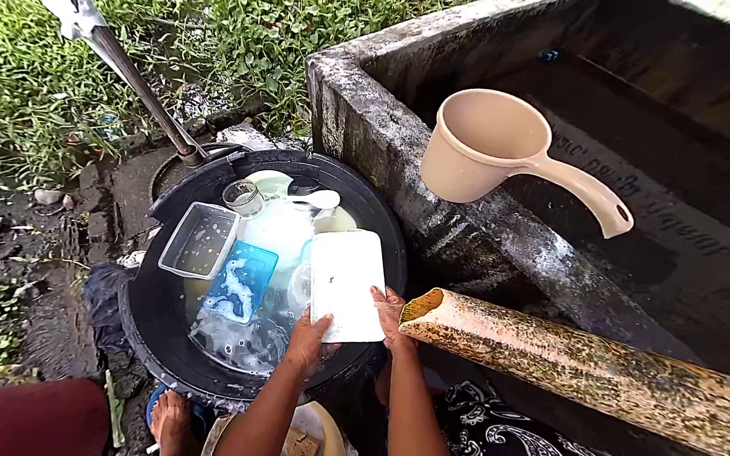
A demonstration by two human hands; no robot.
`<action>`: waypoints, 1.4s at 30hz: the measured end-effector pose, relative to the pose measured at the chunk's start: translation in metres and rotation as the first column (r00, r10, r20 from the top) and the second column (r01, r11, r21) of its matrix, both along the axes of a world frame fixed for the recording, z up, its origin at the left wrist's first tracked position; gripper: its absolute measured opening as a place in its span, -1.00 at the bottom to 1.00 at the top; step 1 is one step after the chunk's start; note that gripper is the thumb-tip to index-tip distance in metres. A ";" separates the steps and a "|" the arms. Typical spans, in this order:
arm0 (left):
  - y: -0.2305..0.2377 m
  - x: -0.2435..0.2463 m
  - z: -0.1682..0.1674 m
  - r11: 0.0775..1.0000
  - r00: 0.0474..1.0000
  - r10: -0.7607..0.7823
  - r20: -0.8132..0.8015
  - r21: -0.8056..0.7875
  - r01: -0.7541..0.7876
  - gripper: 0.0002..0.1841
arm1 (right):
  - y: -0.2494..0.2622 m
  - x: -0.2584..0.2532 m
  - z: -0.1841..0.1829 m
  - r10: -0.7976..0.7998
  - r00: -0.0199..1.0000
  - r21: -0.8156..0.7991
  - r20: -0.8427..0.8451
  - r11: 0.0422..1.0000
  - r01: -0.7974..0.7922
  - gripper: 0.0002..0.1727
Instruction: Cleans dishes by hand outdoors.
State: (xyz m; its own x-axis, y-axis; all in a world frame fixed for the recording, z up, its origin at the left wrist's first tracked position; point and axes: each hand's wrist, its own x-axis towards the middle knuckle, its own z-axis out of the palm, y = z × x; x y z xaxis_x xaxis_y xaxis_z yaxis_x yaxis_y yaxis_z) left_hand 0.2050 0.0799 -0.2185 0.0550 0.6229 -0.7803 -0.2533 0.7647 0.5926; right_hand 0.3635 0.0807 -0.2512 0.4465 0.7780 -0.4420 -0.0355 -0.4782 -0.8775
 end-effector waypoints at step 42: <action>-0.074 -0.322 0.182 0.807 0.175 -0.069 -0.982 0.048 0.589 -0.38 | 0.008 -0.141 0.014 0.465 0.869 -0.158 -0.171 0.857 -0.490 -0.61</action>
